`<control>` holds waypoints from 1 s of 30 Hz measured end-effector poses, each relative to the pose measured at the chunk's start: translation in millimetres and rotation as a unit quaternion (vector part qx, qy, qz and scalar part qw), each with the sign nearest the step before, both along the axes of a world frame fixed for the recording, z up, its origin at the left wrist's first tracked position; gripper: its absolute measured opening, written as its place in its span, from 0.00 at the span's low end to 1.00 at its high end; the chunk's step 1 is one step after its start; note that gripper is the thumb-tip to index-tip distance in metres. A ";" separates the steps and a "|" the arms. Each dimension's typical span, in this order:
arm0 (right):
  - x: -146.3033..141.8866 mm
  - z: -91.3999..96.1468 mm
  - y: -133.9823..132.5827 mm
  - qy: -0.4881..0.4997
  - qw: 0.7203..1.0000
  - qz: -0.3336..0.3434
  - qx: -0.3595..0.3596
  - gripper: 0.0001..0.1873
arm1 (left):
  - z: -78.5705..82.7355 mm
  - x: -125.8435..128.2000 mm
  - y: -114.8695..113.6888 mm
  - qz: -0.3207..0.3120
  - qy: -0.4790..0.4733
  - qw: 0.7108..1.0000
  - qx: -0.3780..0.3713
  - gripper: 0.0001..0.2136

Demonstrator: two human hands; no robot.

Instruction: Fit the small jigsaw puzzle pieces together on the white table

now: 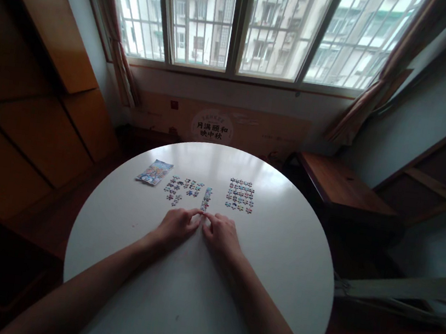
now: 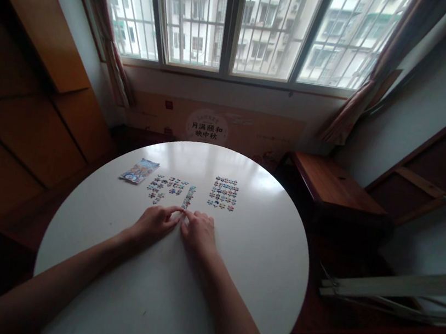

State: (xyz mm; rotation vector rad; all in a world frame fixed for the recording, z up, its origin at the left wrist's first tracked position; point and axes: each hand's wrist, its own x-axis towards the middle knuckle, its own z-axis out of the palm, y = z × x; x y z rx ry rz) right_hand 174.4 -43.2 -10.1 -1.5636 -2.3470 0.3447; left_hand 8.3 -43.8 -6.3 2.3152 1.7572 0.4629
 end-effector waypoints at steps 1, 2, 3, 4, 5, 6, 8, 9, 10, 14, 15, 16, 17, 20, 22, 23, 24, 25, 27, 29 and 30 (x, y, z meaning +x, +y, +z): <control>0.1 0.0 0.0 0.001 1.000 0.001 0.000 0.18 | -0.2 0.0 0.2 0.001 0.001 1.000 0.000 0.17; 0.2 0.0 -0.1 0.002 1.000 0.002 0.000 0.18 | -0.3 0.0 0.4 0.002 0.001 1.000 -0.001 0.17; 0.4 0.1 -0.1 0.002 1.000 0.003 -0.001 0.18 | -0.4 0.1 0.7 0.002 0.000 1.000 -0.002 0.17; 0.6 0.1 0.0 0.003 1.000 0.004 0.000 0.18 | -0.5 0.2 0.8 0.003 0.000 1.000 -0.003 0.17; 0.7 0.2 0.1 0.004 1.000 0.004 0.001 0.18 | -0.6 0.2 1.0 0.002 0.000 1.000 -0.003 0.17; 0.9 0.3 0.2 0.004 1.000 0.004 0.000 0.18 | -0.7 0.2 1.1 0.001 0.001 1.000 -0.005 0.17; 1.1 0.4 0.5 0.001 1.000 0.004 -0.004 0.18 | -0.7 0.3 1.1 0.003 0.002 1.000 -0.007 0.17; 1.2 0.3 0.6 0.000 1.000 0.004 -0.005 0.17 | -0.6 0.3 1.0 0.004 0.003 1.000 -0.008 0.17; 1.4 0.1 0.7 -0.001 1.000 0.003 -0.006 0.17 | -0.5 0.4 0.8 0.006 0.003 1.000 -0.008 0.17; 1.8 -1.3 0.9 0.002 1.000 0.004 0.001 0.17 | 0.7 0.9 -0.2 0.012 -0.005 1.000 -0.014 0.17; 1.7 -1.4 0.8 0.003 1.000 0.004 0.003 0.17 | 1.0 1.1 -0.4 0.012 -0.007 1.000 -0.014 0.17; 1.5 -1.4 0.8 0.003 1.000 0.003 0.002 0.17 | 1.2 1.2 -0.6 0.012 -0.008 1.000 -0.012 0.17; 1.1 -1.2 0.8 0.002 1.000 0.001 0.000 0.18 | 1.3 1.2 -0.7 0.010 -0.009 1.000 -0.011 0.17; -0.3 0.6 0.6 -0.011 1.000 -0.005 -0.014 0.18 | 1.3 1.3 -0.5 0.008 -0.007 1.000 -0.009 0.17; -0.9 1.8 0.5 -0.019 1.000 -0.004 -0.018 0.18 | 1.3 1.3 -0.4 0.008 -0.005 1.000 -0.011 0.17; -1.0 2.2 0.5 -0.021 1.000 -0.003 -0.018 0.19 | 1.4 1.4 -0.3 0.009 -0.004 1.000 -0.011 0.16; -0.9 2.3 0.4 -0.020 1.000 -0.002 -0.017 0.19 | 1.6 1.5 -0.4 0.009 -0.004 1.000 -0.011 0.16; -0.7 2.2 0.4 -0.020 1.000 -0.002 -0.016 0.19 | 1.8 1.7 -0.6 0.010 -0.003 1.000 -0.011 0.16; -0.3 1.3 0.2 -0.017 1.000 -0.002 -0.013 0.19 | 2.3 2.2 -1.0 0.012 -0.006 1.000 -0.011 0.17; 0.1 0.1 0.2 -0.015 1.000 -0.003 -0.009 0.19 | 2.8 2.7 -1.4 0.015 -0.008 1.000 -0.015 0.17; 0.2 -0.4 0.2 -0.013 1.000 -0.003 -0.006 0.18 | 2.9 3.0 -1.5 0.017 -0.008 1.000 -0.018 0.16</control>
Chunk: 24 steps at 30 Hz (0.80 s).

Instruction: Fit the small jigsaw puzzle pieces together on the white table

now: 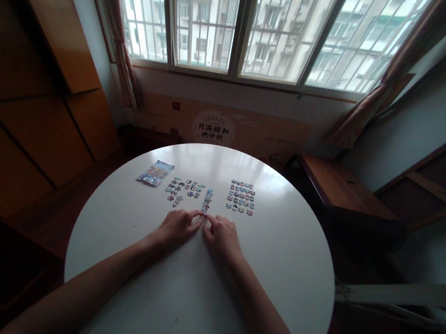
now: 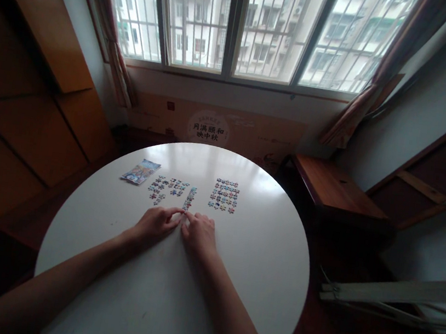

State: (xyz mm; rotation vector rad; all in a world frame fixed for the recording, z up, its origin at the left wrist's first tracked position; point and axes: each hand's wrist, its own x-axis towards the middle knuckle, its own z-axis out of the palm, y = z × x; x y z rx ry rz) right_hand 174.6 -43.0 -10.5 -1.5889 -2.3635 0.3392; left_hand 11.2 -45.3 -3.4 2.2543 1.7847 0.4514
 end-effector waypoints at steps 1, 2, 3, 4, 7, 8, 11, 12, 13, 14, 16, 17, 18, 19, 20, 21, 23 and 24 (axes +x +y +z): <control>0.1 -0.4 0.1 0.002 1.000 0.000 0.002 0.18 | 0.0 0.2 0.0 0.002 0.000 1.000 -0.002 0.17; 0.1 -0.6 0.2 0.004 1.000 0.000 0.004 0.18 | -0.3 0.2 0.2 0.002 0.000 1.000 -0.003 0.17; 0.1 -0.7 0.3 0.005 1.000 0.001 0.005 0.19 | -0.7 0.2 0.5 0.002 0.001 1.000 -0.002 0.17; 0.1 -0.6 0.4 0.005 1.000 0.001 0.004 0.19 | -1.4 0.0 0.9 0.002 0.002 1.000 0.001 0.17; 0.3 0.3 0.6 -0.002 1.000 -0.002 -0.006 0.19 | -4.8 -1.2 3.0 0.008 -0.005 1.000 0.012 0.16; 0.4 0.7 0.5 -0.004 1.000 -0.003 -0.007 0.19 | -6.1 -1.8 3.9 0.012 -0.011 1.000 0.014 0.16; 0.7 1.6 0.2 -0.004 1.000 0.001 -0.006 0.19 | -9.7 -3.6 6.7 0.030 -0.036 0.999 0.018 0.15; 0.7 1.8 0.1 -0.004 1.000 0.002 -0.005 0.19 | -10.5 -4.0 7.4 0.034 -0.044 0.998 0.022 0.14; 0.7 2.0 0.0 -0.005 1.000 0.002 -0.006 0.19 | -10.9 -4.1 7.8 0.039 -0.050 0.998 0.027 0.14; 0.7 2.1 -0.1 -0.005 1.000 0.001 -0.006 0.19 | -11.1 -4.1 8.0 0.041 -0.054 0.997 0.030 0.14; 0.6 2.1 -0.1 -0.005 1.000 -0.001 -0.008 0.19 | -10.5 -3.3 7.8 0.040 -0.057 0.997 0.032 0.13; 0.6 2.0 -0.1 -0.003 1.000 -0.002 -0.008 0.19 | -9.9 -2.7 7.4 0.040 -0.054 0.997 0.028 0.14; 0.6 1.9 0.0 0.000 1.000 -0.003 -0.007 0.19 | -9.1 -2.1 6.9 0.039 -0.049 0.998 0.023 0.14; 0.6 1.6 0.1 0.002 1.000 -0.002 -0.007 0.19 | -8.2 -1.6 6.4 0.038 -0.043 0.998 0.019 0.14; 0.6 1.4 0.1 0.004 1.000 -0.002 -0.006 0.19 | -7.3 -1.1 5.9 0.036 -0.036 0.999 0.015 0.14; 0.7 1.1 0.1 0.007 1.000 -0.001 -0.003 0.19 | -6.5 -0.7 5.4 0.035 -0.029 0.999 0.012 0.14; 0.9 0.3 -0.1 0.015 1.000 0.000 0.004 0.19 | -5.1 0.0 4.5 0.031 -0.019 0.999 0.007 0.14; 1.0 -0.1 -0.2 0.018 1.000 -0.001 0.007 0.19 | -4.6 0.3 4.0 0.029 -0.017 0.999 0.005 0.15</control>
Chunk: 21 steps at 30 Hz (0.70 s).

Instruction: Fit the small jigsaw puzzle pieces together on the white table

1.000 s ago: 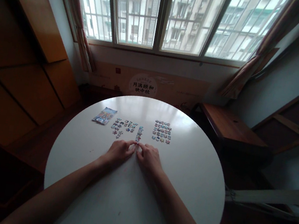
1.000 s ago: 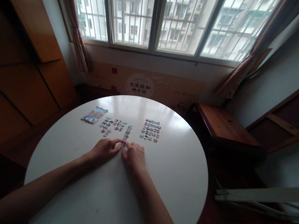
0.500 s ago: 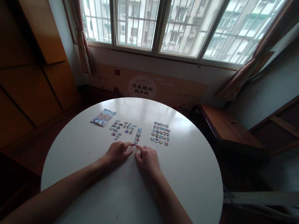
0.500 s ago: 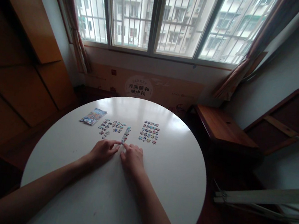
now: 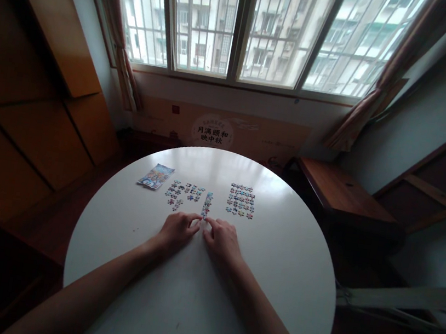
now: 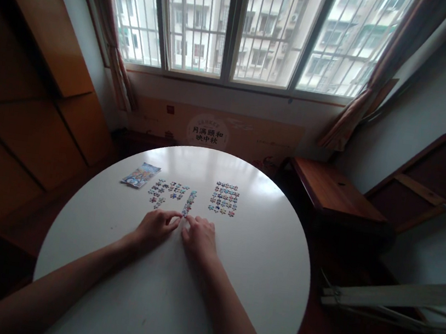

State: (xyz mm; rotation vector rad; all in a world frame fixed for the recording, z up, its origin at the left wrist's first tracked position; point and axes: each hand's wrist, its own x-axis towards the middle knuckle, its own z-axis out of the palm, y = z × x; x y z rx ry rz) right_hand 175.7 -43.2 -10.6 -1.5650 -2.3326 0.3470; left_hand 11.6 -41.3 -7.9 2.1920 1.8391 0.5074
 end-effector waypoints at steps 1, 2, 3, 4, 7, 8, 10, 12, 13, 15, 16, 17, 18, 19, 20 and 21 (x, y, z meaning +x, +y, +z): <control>0.2 -0.4 -0.2 0.002 1.000 -0.001 0.002 0.19 | 0.4 0.4 -0.4 -0.001 0.000 1.000 -0.002 0.15; 0.3 -0.8 -0.3 0.002 1.000 -0.002 0.003 0.19 | 0.8 0.8 -0.7 -0.002 -0.001 1.000 -0.004 0.15; 0.4 -1.1 -0.4 0.002 1.000 -0.003 0.001 0.19 | 1.0 1.2 -0.9 -0.003 -0.003 1.000 -0.006 0.15; 0.4 -1.2 -0.5 0.001 1.000 -0.003 -0.001 0.19 | 1.2 1.5 -1.1 -0.004 -0.004 1.000 -0.007 0.15; 0.4 -0.4 -0.7 -0.002 1.000 -0.004 -0.009 0.19 | 1.2 1.9 -1.0 -0.008 -0.005 1.000 -0.007 0.16; 0.3 0.1 -0.8 -0.004 1.000 -0.004 -0.011 0.19 | 1.2 1.8 -0.9 -0.009 -0.006 1.000 -0.006 0.16; 0.3 1.1 -0.8 -0.010 1.000 -0.004 -0.014 0.20 | 0.9 1.5 -0.6 -0.011 -0.005 1.000 -0.003 0.16; 0.4 1.5 -0.8 -0.015 1.000 -0.002 -0.016 0.21 | 0.3 1.1 -0.3 -0.011 -0.002 1.000 -0.003 0.15; 0.5 1.4 -0.7 -0.017 1.000 -0.001 -0.016 0.21 | 0.0 0.9 -0.2 -0.010 -0.001 1.000 -0.004 0.16; 0.7 0.6 -0.3 -0.017 1.000 0.002 -0.014 0.19 | -1.0 0.4 0.0 -0.011 -0.001 1.000 -0.002 0.16; 0.8 0.1 -0.1 -0.015 1.000 0.004 -0.013 0.19 | -1.5 0.2 0.1 -0.011 -0.001 1.000 0.000 0.16; 0.9 -0.5 0.1 -0.013 1.000 0.004 -0.011 0.19 | -1.9 -0.1 0.1 -0.014 -0.001 1.000 0.004 0.16; 0.9 -1.0 0.3 -0.012 1.000 0.005 -0.011 0.19 | -2.3 -0.3 0.2 -0.016 -0.001 1.000 0.008 0.16; 0.9 -1.5 0.5 -0.011 1.000 0.005 -0.010 0.19 | -2.7 -0.5 0.2 -0.020 -0.002 1.000 0.010 0.16; 1.0 -1.9 0.6 -0.010 1.000 0.005 -0.009 0.19 | -2.8 -0.7 0.1 -0.022 -0.003 1.000 0.013 0.16; 1.0 -2.2 0.7 -0.008 1.000 0.005 -0.008 0.19 | -2.9 -0.8 0.0 -0.023 -0.004 1.000 0.015 0.16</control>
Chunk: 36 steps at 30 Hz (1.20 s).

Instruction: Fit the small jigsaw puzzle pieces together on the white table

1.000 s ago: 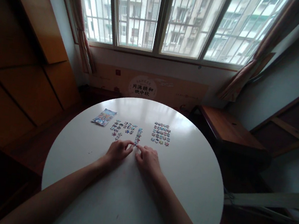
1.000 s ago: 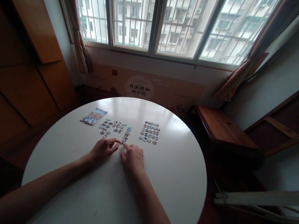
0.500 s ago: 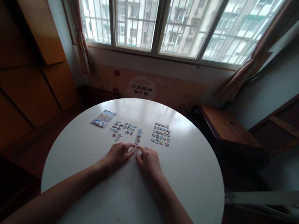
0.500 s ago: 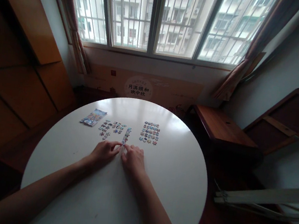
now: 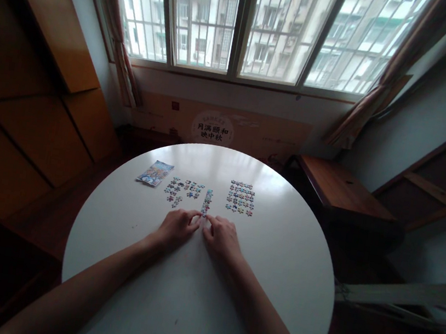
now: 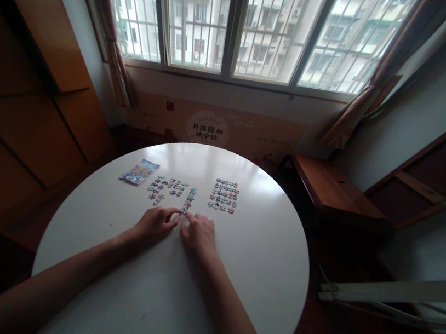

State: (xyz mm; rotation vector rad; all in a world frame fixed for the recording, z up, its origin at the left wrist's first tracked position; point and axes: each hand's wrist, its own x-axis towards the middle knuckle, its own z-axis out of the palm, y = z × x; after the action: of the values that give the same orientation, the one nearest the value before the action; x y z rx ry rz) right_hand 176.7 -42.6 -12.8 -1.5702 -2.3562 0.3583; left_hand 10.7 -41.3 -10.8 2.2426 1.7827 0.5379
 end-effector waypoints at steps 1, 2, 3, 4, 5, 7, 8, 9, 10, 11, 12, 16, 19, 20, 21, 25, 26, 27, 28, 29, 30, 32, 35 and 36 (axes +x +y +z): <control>0.1 -0.2 0.0 0.002 1.000 0.001 0.003 0.19 | 0.1 -0.1 -0.1 0.000 -0.002 1.000 0.000 0.16; 0.1 -0.4 0.0 0.005 1.000 0.001 0.006 0.18 | 0.2 -0.1 -0.3 0.001 -0.003 1.000 0.000 0.16; 0.2 -0.5 0.0 0.008 1.000 0.001 0.008 0.18 | 0.4 0.0 -0.4 0.001 -0.004 1.000 -0.001 0.16; 0.3 -0.5 0.0 0.009 1.000 0.000 0.010 0.18 | 0.6 0.0 -0.5 0.001 -0.005 1.000 -0.002 0.16; 0.4 -0.6 0.0 0.010 1.000 -0.001 0.011 0.18 | 0.9 0.0 -0.5 0.000 -0.004 1.000 -0.002 0.16; 0.5 -0.6 0.1 0.011 1.000 0.000 0.011 0.18 | 1.2 0.0 -0.4 -0.002 -0.002 1.000 -0.002 0.16; 0.5 -0.6 0.2 0.011 1.000 0.000 0.010 0.18 | 1.2 -0.1 -0.4 -0.003 -0.001 1.000 -0.002 0.16; 0.4 -0.6 0.2 0.011 1.000 0.000 0.009 0.18 | 1.2 -0.2 -0.2 -0.002 0.000 1.000 -0.002 0.16; 0.4 -0.5 0.2 0.010 1.000 0.001 0.007 0.18 | 1.1 -0.3 -0.1 -0.002 0.001 1.000 -0.002 0.16; 0.4 -0.4 0.2 0.009 1.000 0.001 0.005 0.18 | 0.9 -0.3 0.0 -0.002 0.002 1.000 -0.001 0.16; 0.3 -0.3 0.2 0.007 1.000 0.001 0.003 0.18 | 0.6 -0.4 0.0 -0.002 0.003 1.000 -0.001 0.16; 0.0 0.1 -0.1 0.006 1.000 0.000 0.004 0.19 | -0.7 -0.5 0.1 -0.001 0.006 1.000 0.003 0.16; -0.2 -1.0 0.4 0.012 1.000 0.000 0.006 0.18 | -1.3 -0.6 0.4 0.001 0.005 1.000 0.007 0.16; -0.2 -1.6 0.7 0.014 1.000 0.000 0.007 0.18 | -1.3 -0.5 0.5 0.001 0.005 1.000 0.007 0.15; -0.1 -2.2 1.1 0.015 1.000 0.000 0.008 0.18 | -1.2 -0.4 0.6 0.001 0.006 1.000 0.006 0.15; 0.6 -4.1 1.9 0.023 1.000 0.002 0.014 0.18 | 0.1 0.2 0.0 0.000 0.005 1.000 0.003 0.15; 0.7 -4.2 1.9 0.025 1.000 0.003 0.016 0.18 | 0.3 0.4 -0.3 0.001 0.003 1.000 0.002 0.15; 0.8 -4.0 1.8 0.026 1.000 0.002 0.017 0.18 | 0.5 0.5 -0.5 0.002 0.001 1.000 0.001 0.16; 0.8 -3.7 1.6 0.026 1.000 0.002 0.016 0.18 | 0.5 0.6 -0.7 0.004 0.000 1.000 -0.001 0.16; 0.7 -3.3 1.5 0.025 1.000 0.001 0.014 0.18 | 0.5 0.6 -0.6 0.005 -0.002 1.000 -0.004 0.16; 0.7 -2.8 1.4 0.023 1.000 0.001 0.011 0.19 | 0.3 0.6 -0.5 0.004 -0.003 1.000 -0.005 0.16; 0.7 -2.0 1.3 0.020 1.000 0.003 0.007 0.19 | 0.1 0.4 0.1 0.003 -0.003 1.000 -0.004 0.16; 0.8 -1.7 1.4 0.020 1.000 0.003 0.005 0.19 | -0.1 0.1 0.9 0.004 -0.001 1.000 -0.005 0.15; 0.9 -1.9 1.5 0.021 1.000 0.003 0.006 0.19 | -0.2 0.0 1.1 0.004 -0.001 1.000 -0.006 0.15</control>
State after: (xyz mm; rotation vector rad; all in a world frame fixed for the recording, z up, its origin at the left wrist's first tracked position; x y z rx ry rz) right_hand 177.5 -41.1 -14.7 -1.5367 -2.3279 0.3743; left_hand 10.7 -40.2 -11.0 2.2272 1.7906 0.5287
